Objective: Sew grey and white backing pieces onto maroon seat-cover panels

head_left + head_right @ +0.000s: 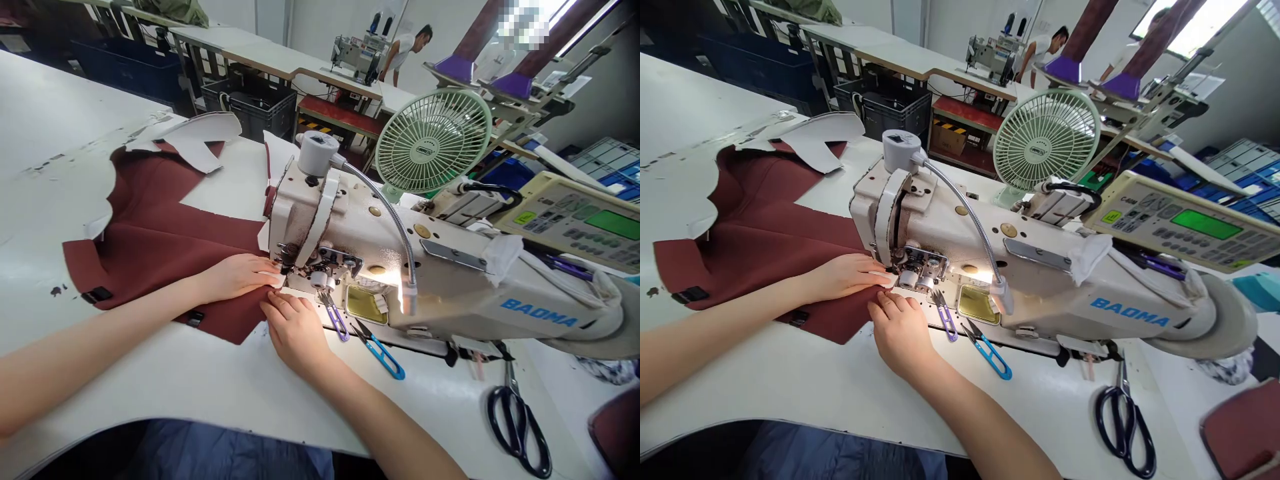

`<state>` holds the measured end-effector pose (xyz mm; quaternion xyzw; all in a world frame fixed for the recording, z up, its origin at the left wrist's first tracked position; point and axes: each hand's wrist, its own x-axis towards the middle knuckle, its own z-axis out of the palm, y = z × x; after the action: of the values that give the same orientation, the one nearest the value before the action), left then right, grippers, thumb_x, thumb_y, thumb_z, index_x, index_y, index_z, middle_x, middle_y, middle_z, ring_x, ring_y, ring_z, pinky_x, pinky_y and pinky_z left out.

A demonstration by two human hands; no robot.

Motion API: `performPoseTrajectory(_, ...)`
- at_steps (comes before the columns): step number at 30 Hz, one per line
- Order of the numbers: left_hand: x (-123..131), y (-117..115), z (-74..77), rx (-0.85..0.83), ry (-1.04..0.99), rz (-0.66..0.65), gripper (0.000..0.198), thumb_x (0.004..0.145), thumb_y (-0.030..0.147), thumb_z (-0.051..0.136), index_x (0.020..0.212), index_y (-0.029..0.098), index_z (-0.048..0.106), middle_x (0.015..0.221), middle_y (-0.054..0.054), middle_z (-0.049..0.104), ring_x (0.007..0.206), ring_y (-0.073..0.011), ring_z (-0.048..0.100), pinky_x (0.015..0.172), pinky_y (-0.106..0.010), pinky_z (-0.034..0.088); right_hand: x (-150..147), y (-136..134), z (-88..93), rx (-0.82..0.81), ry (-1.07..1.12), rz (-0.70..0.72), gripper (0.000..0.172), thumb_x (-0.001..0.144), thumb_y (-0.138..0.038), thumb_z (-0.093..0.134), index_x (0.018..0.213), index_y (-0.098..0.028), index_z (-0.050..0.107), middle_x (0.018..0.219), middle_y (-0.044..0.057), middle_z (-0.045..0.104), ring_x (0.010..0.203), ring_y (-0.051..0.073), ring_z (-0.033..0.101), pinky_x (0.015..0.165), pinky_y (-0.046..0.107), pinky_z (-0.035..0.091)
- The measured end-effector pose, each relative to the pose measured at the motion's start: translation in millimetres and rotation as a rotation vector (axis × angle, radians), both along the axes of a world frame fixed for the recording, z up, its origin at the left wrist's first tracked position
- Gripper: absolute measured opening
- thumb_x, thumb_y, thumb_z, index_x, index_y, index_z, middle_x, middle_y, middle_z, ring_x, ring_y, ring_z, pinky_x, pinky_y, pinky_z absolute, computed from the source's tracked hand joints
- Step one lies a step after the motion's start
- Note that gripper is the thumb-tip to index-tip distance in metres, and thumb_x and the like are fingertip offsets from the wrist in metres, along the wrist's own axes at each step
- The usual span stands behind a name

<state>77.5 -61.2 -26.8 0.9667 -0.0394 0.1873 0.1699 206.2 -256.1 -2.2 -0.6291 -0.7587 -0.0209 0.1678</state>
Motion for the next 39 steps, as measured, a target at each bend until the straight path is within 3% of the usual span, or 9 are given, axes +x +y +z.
performPoseTrajectory(6, 6, 7, 4.4, 0.019, 0.038, 0.002, 0.033, 0.097, 0.015, 0.045, 0.118, 0.027, 0.067, 0.116, -0.003, 0.071, 0.109, -0.0181, 0.063, 0.096, -0.033, 0.050, -1, 1, -3.1, -0.007, -0.021, 0.000, 0.032, 0.094, -0.016, 0.049, 0.122, -0.012, 0.065, 0.133, 0.013, 0.061, 0.117, 0.024, 0.056, 0.089, 0.040, 0.050)
performPoseTrajectory(12, 12, 15, 0.8, 0.007, -0.042, -0.008, 0.026, 0.097, 0.019, 0.050, 0.107, 0.026, 0.073, 0.107, -0.002, 0.073, 0.100, -0.0173, 0.064, 0.086, -0.029, 0.050, 2, 4, -5.8, -0.027, -0.058, -0.006, 0.036, 0.097, -0.019, 0.046, 0.128, -0.010, 0.062, 0.138, 0.012, 0.057, 0.119, 0.025, 0.054, 0.090, 0.040, 0.048)
performPoseTrajectory(17, 16, 5, 3.7, 0.059, -0.076, -0.012, 0.025, 0.097, 0.014, 0.048, 0.103, 0.021, 0.071, 0.097, -0.003, 0.072, 0.093, -0.0178, 0.061, 0.079, -0.029, 0.048, 6, 7, -4.8, -0.045, -0.014, -0.029, 0.037, 0.098, -0.024, 0.048, 0.129, -0.010, 0.060, 0.139, 0.010, 0.057, 0.124, 0.025, 0.052, 0.093, 0.040, 0.045)
performPoseTrajectory(24, 19, -13, 10.9, 0.225, 0.040, 0.053, 0.030, 0.098, 0.014, 0.041, 0.096, 0.020, 0.070, 0.085, -0.005, 0.066, 0.079, -0.0184, 0.057, 0.074, -0.031, 0.045, 8, 8, -2.6, -0.118, 0.021, -0.044, 0.038, 0.098, -0.026, 0.047, 0.133, -0.013, 0.056, 0.138, 0.011, 0.058, 0.128, 0.024, 0.049, 0.099, 0.042, 0.041)
performPoseTrajectory(29, 22, -15, 8.9, 0.245, -0.052, 0.060, 0.033, 0.099, 0.013, 0.037, 0.097, 0.019, 0.070, 0.078, -0.004, 0.064, 0.074, -0.0181, 0.056, 0.071, -0.031, 0.044, 8, 9, -5.2, -0.118, 0.020, -0.066, 0.038, 0.098, -0.026, 0.048, 0.132, -0.012, 0.057, 0.137, 0.012, 0.058, 0.127, 0.025, 0.050, 0.098, 0.043, 0.042)
performPoseTrajectory(36, 17, -1, 7.4, 0.037, -0.057, 0.093, 0.027, 0.097, 0.015, 0.044, 0.097, 0.021, 0.070, 0.097, -0.006, 0.070, 0.097, -0.0197, 0.061, 0.086, -0.033, 0.048, 6, 6, -3.5, -0.024, 0.027, -0.032, 0.036, 0.097, -0.021, 0.046, 0.126, -0.008, 0.063, 0.137, 0.011, 0.058, 0.124, 0.024, 0.053, 0.098, 0.039, 0.046)
performPoseTrajectory(39, 12, 9, 7.6, -0.014, -0.097, 0.049, 0.027, 0.098, 0.019, 0.046, 0.097, 0.023, 0.072, 0.101, -0.004, 0.071, 0.100, -0.0184, 0.060, 0.088, -0.032, 0.048, 4, 5, -3.0, 0.013, 0.015, -0.015, 0.034, 0.098, -0.019, 0.044, 0.121, -0.009, 0.067, 0.132, 0.010, 0.062, 0.119, 0.023, 0.057, 0.096, 0.037, 0.048)
